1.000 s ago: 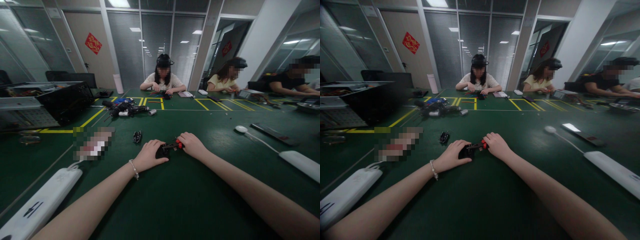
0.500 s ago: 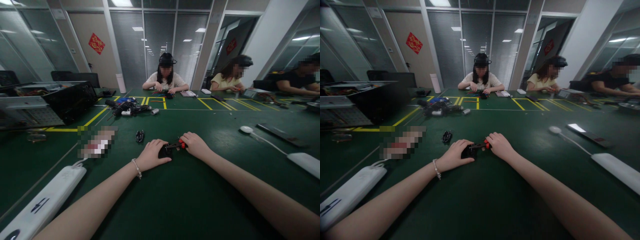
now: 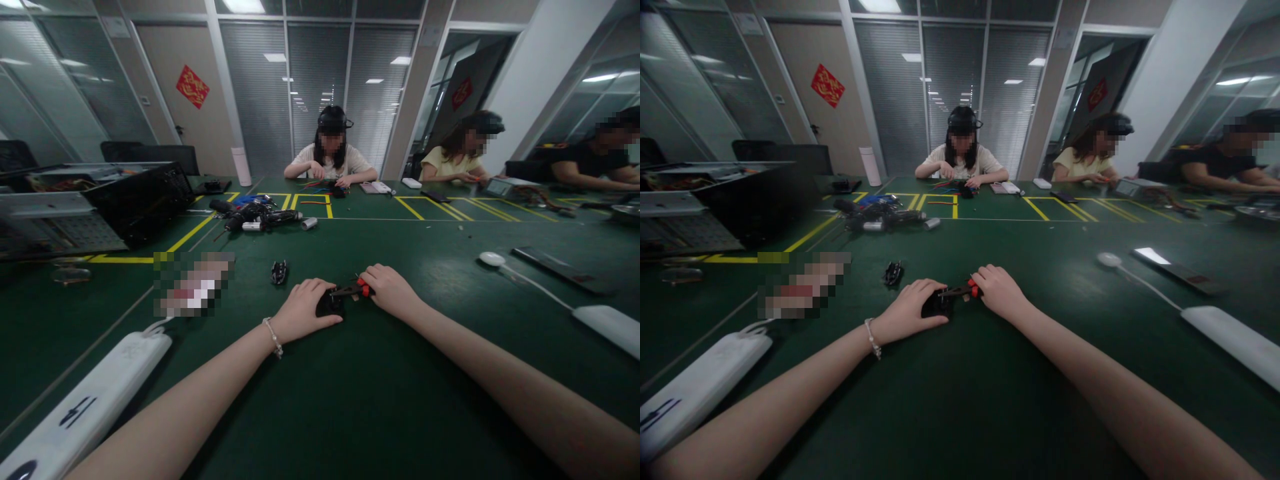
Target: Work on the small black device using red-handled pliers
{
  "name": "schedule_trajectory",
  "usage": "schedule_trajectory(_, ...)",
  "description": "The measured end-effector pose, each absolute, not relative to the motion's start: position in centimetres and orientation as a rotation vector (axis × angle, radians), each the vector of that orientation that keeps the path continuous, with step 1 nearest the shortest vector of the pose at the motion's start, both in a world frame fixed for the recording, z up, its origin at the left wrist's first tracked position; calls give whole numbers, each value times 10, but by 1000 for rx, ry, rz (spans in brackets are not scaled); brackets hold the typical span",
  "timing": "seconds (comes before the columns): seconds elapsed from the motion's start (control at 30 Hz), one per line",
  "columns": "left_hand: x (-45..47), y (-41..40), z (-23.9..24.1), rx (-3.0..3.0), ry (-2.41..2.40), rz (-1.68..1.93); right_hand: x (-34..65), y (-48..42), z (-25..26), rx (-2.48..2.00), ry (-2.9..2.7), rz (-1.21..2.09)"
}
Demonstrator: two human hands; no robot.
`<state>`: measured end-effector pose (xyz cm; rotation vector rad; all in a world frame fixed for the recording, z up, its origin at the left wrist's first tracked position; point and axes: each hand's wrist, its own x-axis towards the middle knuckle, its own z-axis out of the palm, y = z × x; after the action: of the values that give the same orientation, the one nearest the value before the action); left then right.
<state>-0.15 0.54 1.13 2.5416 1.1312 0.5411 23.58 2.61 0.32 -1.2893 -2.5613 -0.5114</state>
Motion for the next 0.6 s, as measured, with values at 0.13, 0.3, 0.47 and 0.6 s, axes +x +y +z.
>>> schedule_trajectory(0.13,-2,6,11,2549,1132,545,236,27,3,-1271,-2569,-504)
schedule_trajectory(0.3,-1,6,10,2567,1131,548,236,29,1,-1240,-2580,-503)
schedule_trajectory(0.47,-1,6,10,2562,1129,554,236,28,1,-1251,-2573,-500)
schedule_trajectory(0.6,-1,6,10,2561,1126,557,236,28,2,-1267,-2571,-507)
